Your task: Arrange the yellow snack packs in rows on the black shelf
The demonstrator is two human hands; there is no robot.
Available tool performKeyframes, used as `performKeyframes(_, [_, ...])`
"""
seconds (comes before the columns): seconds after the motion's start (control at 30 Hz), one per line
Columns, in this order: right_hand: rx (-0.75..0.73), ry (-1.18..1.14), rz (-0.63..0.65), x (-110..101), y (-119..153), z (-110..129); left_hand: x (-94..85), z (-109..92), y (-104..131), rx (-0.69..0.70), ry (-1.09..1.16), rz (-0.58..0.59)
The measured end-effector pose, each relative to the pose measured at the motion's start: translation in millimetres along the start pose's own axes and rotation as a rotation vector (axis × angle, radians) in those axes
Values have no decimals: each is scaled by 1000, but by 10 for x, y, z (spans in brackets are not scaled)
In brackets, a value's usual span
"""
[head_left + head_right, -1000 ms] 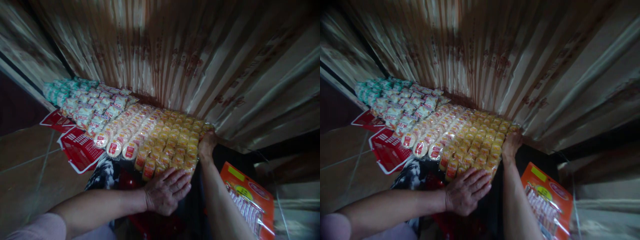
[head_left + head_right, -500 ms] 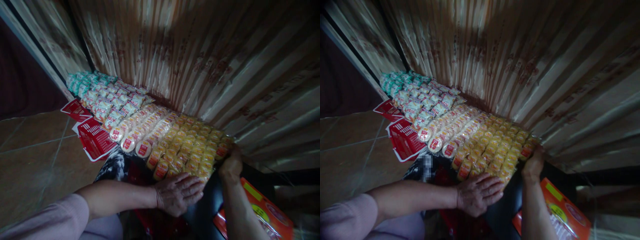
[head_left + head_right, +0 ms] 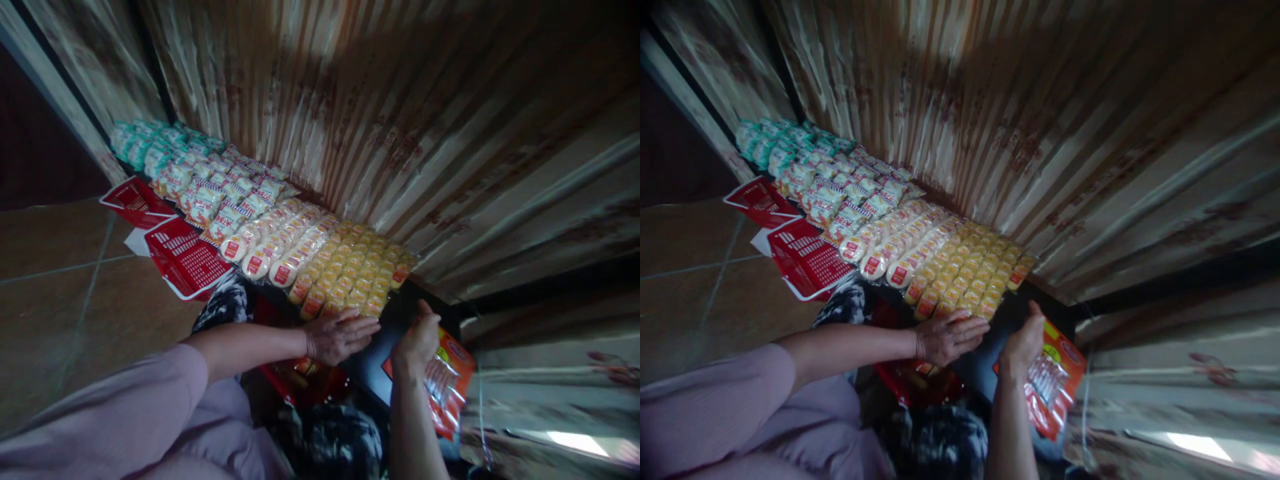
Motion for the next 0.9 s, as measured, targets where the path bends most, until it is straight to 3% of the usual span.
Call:
performKeyframes(0.2, [7, 22, 2, -311, 610, 245, -12, 40, 11, -65, 47, 43])
performKeyframes(0.43, [145, -59, 120, -219, 1044, 247, 53, 62, 27, -142, 125, 52])
performKeyframes(0.67, [204, -98, 179, -65, 1195, 157, 53, 80, 26, -181, 83, -41])
performKeyframes(0.9, [258, -149, 134, -53, 1078, 156, 37, 76, 19, -185, 48, -35])
Point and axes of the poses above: each hand's wrist, its own y-axis away from the middle knuckle, its own x-axis out of the palm, z = x × y, the point moved 8 cm from there along -y, towards the middle knuckle, and after that the axes turned 14 degrees about -z, right-handed, at the moved point
